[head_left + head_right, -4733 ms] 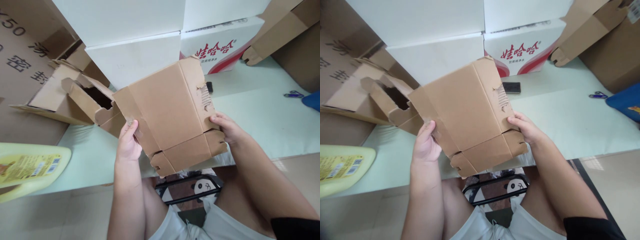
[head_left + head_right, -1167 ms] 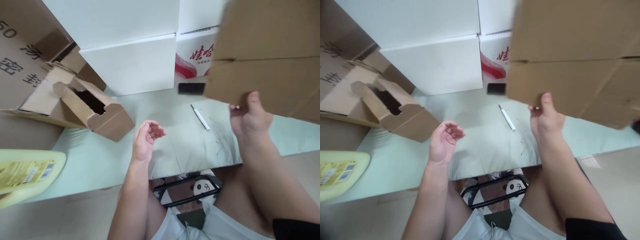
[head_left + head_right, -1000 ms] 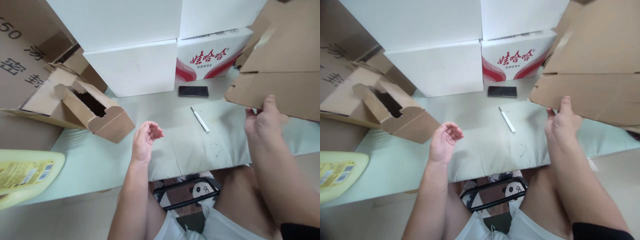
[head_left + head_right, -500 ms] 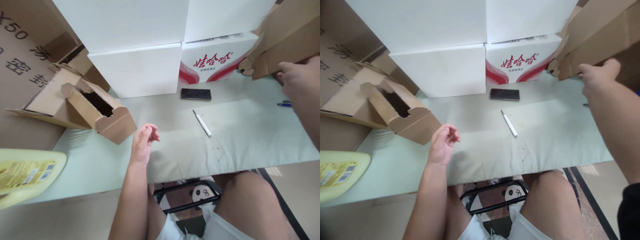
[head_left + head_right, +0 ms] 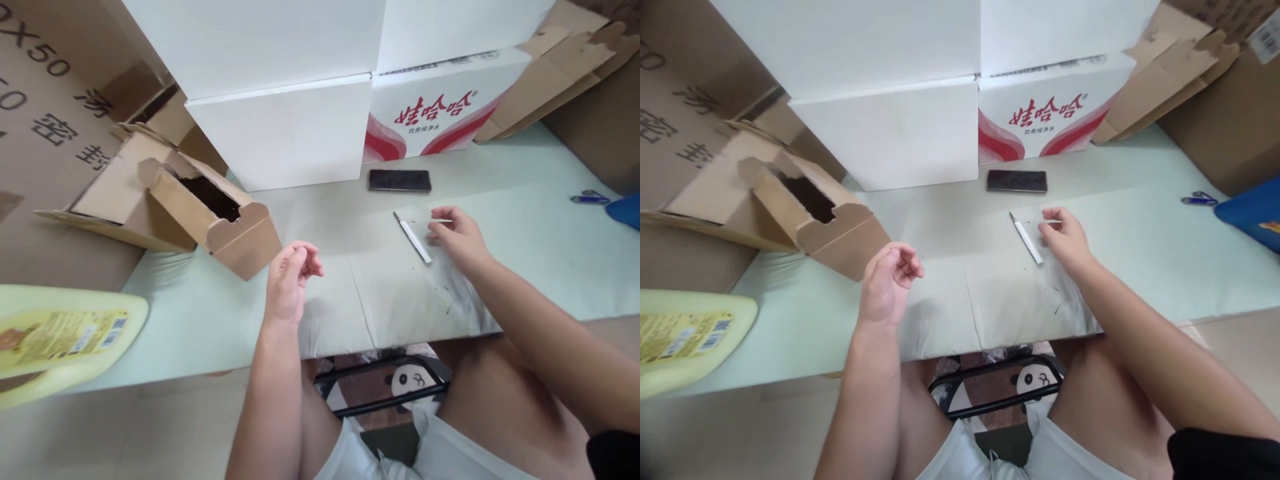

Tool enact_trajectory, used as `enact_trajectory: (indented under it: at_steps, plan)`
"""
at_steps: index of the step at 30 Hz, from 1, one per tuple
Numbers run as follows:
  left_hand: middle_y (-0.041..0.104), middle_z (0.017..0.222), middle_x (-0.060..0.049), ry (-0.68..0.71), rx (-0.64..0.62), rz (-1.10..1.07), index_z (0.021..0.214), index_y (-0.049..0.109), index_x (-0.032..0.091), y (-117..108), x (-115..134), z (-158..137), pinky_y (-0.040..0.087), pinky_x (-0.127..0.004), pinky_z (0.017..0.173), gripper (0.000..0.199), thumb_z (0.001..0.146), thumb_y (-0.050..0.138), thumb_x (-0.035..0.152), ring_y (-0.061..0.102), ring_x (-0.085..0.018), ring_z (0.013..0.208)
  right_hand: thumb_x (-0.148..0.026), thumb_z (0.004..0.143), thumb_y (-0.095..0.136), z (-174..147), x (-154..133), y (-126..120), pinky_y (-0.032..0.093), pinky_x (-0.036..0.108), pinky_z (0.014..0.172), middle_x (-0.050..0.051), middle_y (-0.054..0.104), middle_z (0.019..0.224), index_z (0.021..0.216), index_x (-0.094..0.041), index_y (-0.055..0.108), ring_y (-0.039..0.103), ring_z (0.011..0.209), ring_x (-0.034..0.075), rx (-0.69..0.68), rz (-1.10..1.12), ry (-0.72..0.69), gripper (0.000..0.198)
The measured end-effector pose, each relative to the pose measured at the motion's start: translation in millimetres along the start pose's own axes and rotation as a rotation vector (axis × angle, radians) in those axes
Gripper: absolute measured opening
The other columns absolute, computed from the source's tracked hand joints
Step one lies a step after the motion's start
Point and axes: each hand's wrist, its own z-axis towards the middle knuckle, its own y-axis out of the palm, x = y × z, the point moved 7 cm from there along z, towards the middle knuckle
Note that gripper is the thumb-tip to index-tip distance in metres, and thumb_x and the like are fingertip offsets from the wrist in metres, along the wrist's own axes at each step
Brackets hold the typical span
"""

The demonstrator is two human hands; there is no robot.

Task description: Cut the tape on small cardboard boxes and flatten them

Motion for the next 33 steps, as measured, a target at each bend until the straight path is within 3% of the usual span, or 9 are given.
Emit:
enact_trajectory:
  at_steps: [5, 9, 12, 16, 20, 26, 31, 33]
  plan:
    - [0.063, 0.062, 0.000, 0.019, 0.013, -0.026, 0.073, 0.070, 0.019, -2, 1, 1, 0.051, -0.021, 0.054, 0.031, 0.070, 0.076, 0.050, 0.058, -0.010, 0.056, -0.028, 0.073, 0.066, -23, -14, 20, 0.051, 0.035, 0.067, 0.003, 0.066, 0.089, 0.098, -0.024, 0.064, 0.060, 0.071, 0.018, -0.077, -0.149, -0.064, 0.025]
    - [0.061, 0.060, 0.000, 0.041, 0.007, -0.044, 0.072, 0.070, 0.019, 1, 2, 1, 0.050, -0.021, 0.055, 0.031, 0.072, 0.075, 0.049, 0.058, -0.010, 0.056, -0.031, 0.073, 0.064, -38, -36, 43, 0.048, 0.033, 0.064, 0.002, 0.064, 0.083, 0.094, -0.023, 0.063, 0.058, 0.068, 0.017, -0.149, -0.131, -0.171, 0.022]
    - [0.053, 0.055, 0.002, 0.128, 0.077, -0.080, 0.065, 0.065, 0.019, -1, 11, -3, 0.046, -0.021, 0.052, 0.028, 0.075, 0.073, 0.043, 0.053, -0.009, 0.052, -0.032, 0.075, 0.062, -49, -60, 71, 0.045, 0.031, 0.058, 0.002, 0.062, 0.080, 0.096, -0.023, 0.061, 0.057, 0.065, 0.016, -0.229, -0.075, -0.220, 0.023]
    - [0.041, 0.051, 0.005, 0.310, 0.156, -0.140, 0.056, 0.054, 0.018, -7, 31, -15, 0.032, -0.020, 0.045, 0.031, 0.078, 0.069, 0.033, 0.040, -0.006, 0.046, -0.029, 0.077, 0.059, -76, -109, 118, 0.052, 0.033, 0.068, 0.005, 0.066, 0.095, 0.095, -0.023, 0.059, 0.063, 0.079, 0.017, -0.386, 0.020, -0.421, 0.018]
    - [0.033, 0.047, 0.006, 0.424, 0.180, -0.125, 0.052, 0.043, 0.019, -20, 44, -24, 0.024, -0.022, 0.044, 0.038, 0.081, 0.065, 0.030, 0.030, -0.005, 0.043, -0.027, 0.080, 0.057, -105, -146, 149, 0.055, 0.035, 0.077, 0.006, 0.068, 0.106, 0.096, -0.023, 0.060, 0.066, 0.086, 0.017, -0.468, 0.055, -0.602, 0.017]
    - [0.028, 0.046, 0.006, 0.499, 0.278, -0.093, 0.050, 0.041, 0.019, -49, 56, -34, 0.019, -0.024, 0.045, 0.039, 0.082, 0.060, 0.028, 0.025, -0.006, 0.042, -0.022, 0.084, 0.055, -129, -167, 178, 0.057, 0.036, 0.081, 0.007, 0.070, 0.115, 0.106, -0.024, 0.059, 0.068, 0.097, 0.019, -0.486, 0.045, -0.756, 0.022]
    - [0.026, 0.047, 0.005, 0.499, 0.356, -0.123, 0.049, 0.038, 0.019, -65, 61, -39, 0.020, -0.025, 0.046, 0.041, 0.083, 0.059, 0.030, 0.024, -0.007, 0.043, -0.014, 0.082, 0.053, -148, -187, 201, 0.055, 0.043, 0.095, 0.008, 0.065, 0.138, 0.128, -0.027, 0.056, 0.062, 0.122, 0.025, -0.468, -0.094, -0.975, 0.048]
    - [0.025, 0.047, 0.005, 0.509, 0.370, -0.143, 0.049, 0.038, 0.019, -67, 63, -39, 0.020, -0.025, 0.045, 0.040, 0.082, 0.059, 0.028, 0.024, -0.007, 0.043, -0.010, 0.082, 0.052, -155, -193, 209, 0.053, 0.045, 0.100, 0.008, 0.065, 0.138, 0.135, -0.028, 0.056, 0.060, 0.125, 0.026, -0.454, -0.180, -1.065, 0.056]
